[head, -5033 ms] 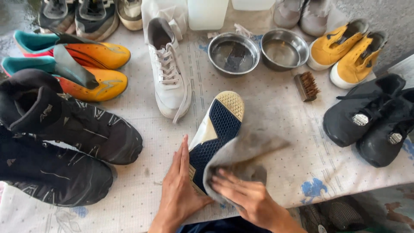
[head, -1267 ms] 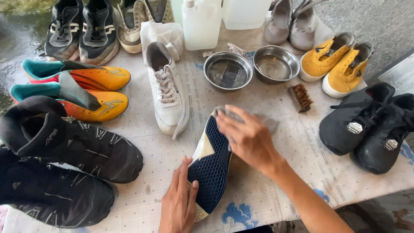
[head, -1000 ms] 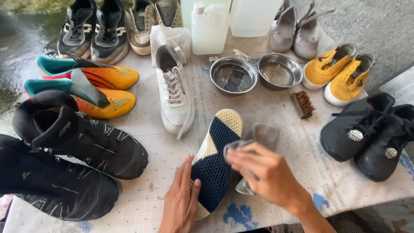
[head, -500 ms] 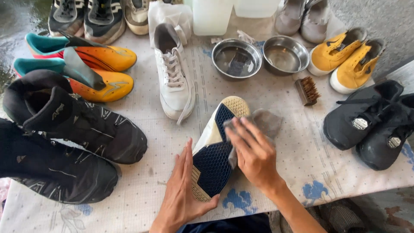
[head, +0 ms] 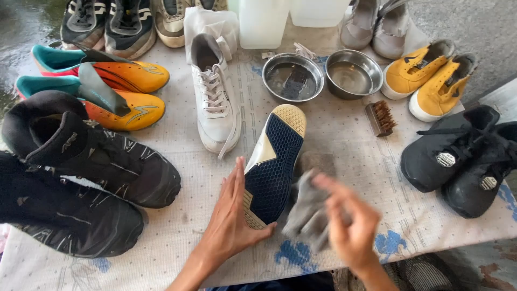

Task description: The person scrubs the sole of a sneaker with a black sponge, then wipes the sole with a gray cloth. The person dips the sponge into a metal bowl of water and continues scrubbing the sole. Other shoes and cleaning supplies are visible on the table.

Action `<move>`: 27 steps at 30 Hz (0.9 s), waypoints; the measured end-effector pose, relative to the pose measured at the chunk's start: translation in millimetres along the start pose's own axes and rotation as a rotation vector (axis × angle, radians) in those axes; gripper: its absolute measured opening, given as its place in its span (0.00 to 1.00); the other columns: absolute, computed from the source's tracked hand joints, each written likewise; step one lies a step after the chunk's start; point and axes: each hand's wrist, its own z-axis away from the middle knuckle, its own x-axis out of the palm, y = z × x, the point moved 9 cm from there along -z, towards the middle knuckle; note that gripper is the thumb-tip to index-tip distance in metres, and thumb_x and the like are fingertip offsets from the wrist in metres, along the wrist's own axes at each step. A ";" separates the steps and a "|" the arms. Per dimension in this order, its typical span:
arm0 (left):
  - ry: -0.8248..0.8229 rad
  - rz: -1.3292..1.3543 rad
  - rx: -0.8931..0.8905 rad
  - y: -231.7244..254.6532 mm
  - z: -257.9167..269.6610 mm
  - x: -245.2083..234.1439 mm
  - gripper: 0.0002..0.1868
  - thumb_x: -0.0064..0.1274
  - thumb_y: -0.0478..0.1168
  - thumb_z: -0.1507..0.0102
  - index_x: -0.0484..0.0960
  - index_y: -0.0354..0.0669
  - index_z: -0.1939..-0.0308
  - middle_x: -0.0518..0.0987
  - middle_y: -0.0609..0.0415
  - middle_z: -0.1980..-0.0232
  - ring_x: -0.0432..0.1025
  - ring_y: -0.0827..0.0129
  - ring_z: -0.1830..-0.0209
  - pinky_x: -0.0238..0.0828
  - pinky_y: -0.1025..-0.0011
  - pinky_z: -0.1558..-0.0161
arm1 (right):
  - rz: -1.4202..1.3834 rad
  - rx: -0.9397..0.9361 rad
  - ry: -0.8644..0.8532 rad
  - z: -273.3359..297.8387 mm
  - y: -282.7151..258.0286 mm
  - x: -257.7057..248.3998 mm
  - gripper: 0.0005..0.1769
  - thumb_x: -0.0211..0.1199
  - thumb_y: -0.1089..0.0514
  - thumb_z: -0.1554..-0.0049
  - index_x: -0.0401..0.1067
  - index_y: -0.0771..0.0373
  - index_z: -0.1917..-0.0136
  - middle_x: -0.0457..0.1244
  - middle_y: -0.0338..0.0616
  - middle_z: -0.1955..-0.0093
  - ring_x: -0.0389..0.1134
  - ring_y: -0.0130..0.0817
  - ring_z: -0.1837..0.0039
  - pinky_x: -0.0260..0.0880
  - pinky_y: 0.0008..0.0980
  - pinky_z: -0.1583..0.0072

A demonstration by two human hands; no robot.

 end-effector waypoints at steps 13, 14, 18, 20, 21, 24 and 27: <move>-0.315 0.035 0.245 7.1 19.4 -4.9 0.80 0.54 0.78 0.53 0.14 0.41 0.24 0.19 0.37 0.16 0.19 0.40 0.14 0.17 0.42 0.21 | 0.534 -0.300 -0.123 -4.8 -15.5 83.4 0.23 0.64 0.57 0.42 0.69 0.54 0.33 0.63 0.46 0.31 0.60 0.50 0.34 0.68 0.44 0.37; -0.307 0.033 0.260 8.9 19.7 -5.9 0.78 0.50 0.79 0.52 0.14 0.45 0.23 0.19 0.38 0.16 0.18 0.40 0.14 0.16 0.40 0.21 | 0.559 -0.377 -0.120 1.4 -24.9 85.8 0.21 0.66 0.58 0.43 0.72 0.55 0.36 0.66 0.45 0.35 0.63 0.46 0.38 0.68 0.41 0.44; -0.390 0.234 0.116 3.3 15.2 -10.7 0.58 0.13 0.83 0.39 0.12 0.48 0.25 0.15 0.44 0.17 0.18 0.52 0.14 0.09 0.49 0.21 | 0.558 -0.597 -0.179 36.9 -54.7 99.2 0.10 0.61 0.59 0.41 0.76 0.58 0.45 0.71 0.47 0.44 0.69 0.42 0.49 0.67 0.28 0.61; -0.396 0.241 0.122 3.6 17.7 -12.4 0.53 0.07 0.80 0.37 0.16 0.49 0.23 0.18 0.47 0.16 0.17 0.55 0.14 0.11 0.51 0.20 | 0.522 -0.645 -0.260 55.0 -64.8 103.6 0.11 0.63 0.62 0.42 0.75 0.60 0.45 0.69 0.49 0.41 0.70 0.43 0.49 0.70 0.31 0.60; -0.403 0.242 0.139 4.7 17.3 -14.0 0.48 0.02 0.77 0.34 0.20 0.50 0.22 0.21 0.51 0.15 0.17 0.57 0.14 0.12 0.53 0.19 | 0.491 -0.694 -0.331 64.6 -70.3 108.5 0.13 0.64 0.64 0.43 0.75 0.62 0.44 0.67 0.50 0.38 0.71 0.45 0.49 0.72 0.33 0.58; -0.426 0.231 0.107 -1.9 12.3 -15.2 0.49 -0.02 0.77 0.37 0.26 0.53 0.20 0.28 0.53 0.13 0.17 0.56 0.14 0.10 0.52 0.20 | 0.471 -0.747 -0.388 67.0 -97.7 104.6 0.17 0.46 0.65 0.37 0.76 0.63 0.45 0.67 0.48 0.39 0.67 0.44 0.46 0.65 0.34 0.57; -0.428 0.228 0.125 -8.4 9.5 -14.1 0.47 -0.02 0.76 0.36 0.26 0.55 0.20 0.30 0.53 0.13 0.17 0.55 0.14 0.10 0.52 0.20 | 0.155 -0.687 -0.557 66.9 -99.0 101.5 0.15 0.46 0.65 0.37 0.74 0.68 0.48 0.67 0.50 0.40 0.64 0.44 0.48 0.66 0.37 0.56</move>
